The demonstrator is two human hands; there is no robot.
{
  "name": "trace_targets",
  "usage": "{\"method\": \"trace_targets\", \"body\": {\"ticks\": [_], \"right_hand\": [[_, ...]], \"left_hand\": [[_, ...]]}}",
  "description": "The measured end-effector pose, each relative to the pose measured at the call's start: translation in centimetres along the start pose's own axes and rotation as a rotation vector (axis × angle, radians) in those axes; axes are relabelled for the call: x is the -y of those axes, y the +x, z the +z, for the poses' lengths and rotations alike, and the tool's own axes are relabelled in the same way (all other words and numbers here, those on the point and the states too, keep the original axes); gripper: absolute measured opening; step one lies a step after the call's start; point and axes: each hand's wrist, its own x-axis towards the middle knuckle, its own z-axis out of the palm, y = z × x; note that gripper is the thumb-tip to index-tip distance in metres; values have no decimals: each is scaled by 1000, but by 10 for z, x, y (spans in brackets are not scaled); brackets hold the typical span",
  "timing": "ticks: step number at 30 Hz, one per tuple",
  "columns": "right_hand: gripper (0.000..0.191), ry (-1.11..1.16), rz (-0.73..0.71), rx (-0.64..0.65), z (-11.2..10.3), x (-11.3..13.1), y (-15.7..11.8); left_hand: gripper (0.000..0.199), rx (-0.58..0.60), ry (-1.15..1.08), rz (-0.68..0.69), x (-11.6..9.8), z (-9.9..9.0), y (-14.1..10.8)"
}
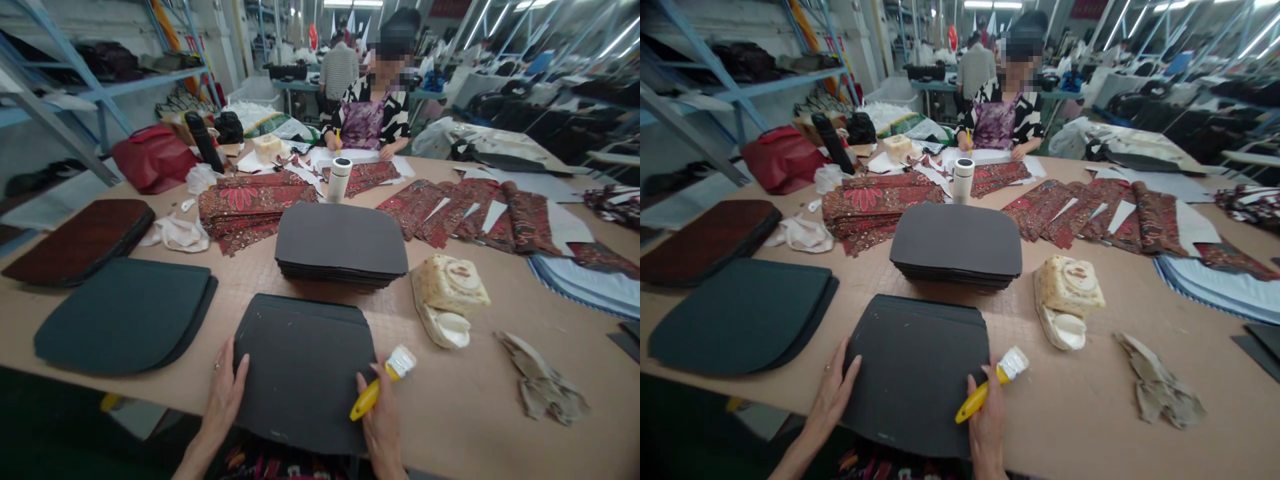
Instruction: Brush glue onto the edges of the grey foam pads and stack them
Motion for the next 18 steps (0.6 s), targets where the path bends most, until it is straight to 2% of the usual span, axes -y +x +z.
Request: {"method": "trace_targets", "body": {"ticks": [3, 6, 9, 11, 14, 16, 18], "right_hand": [[43, 23, -1, 29, 8, 5, 8], [44, 42, -16, 48, 14, 6, 21], [42, 35, -33, 54, 13, 4, 27], [40, 13, -75, 36, 7, 5, 27], [33, -43, -212, 5, -8, 15, 18], [29, -101, -368, 35, -17, 25, 7], [33, -175, -557, 127, -20, 34, -6]], "left_hand": [[56, -20, -90, -3, -15, 5, 4], [59, 20, -133, 14, -24, 4, 15], [62, 94, -103, 44, -28, -4, 23], [63, 72, -28, 78, -29, -9, 29], [54, 38, 82, 232, -38, -11, 47], [46, 121, 91, 376, -51, -4, 65], [41, 243, 73, 501, -70, 11, 84]]}}
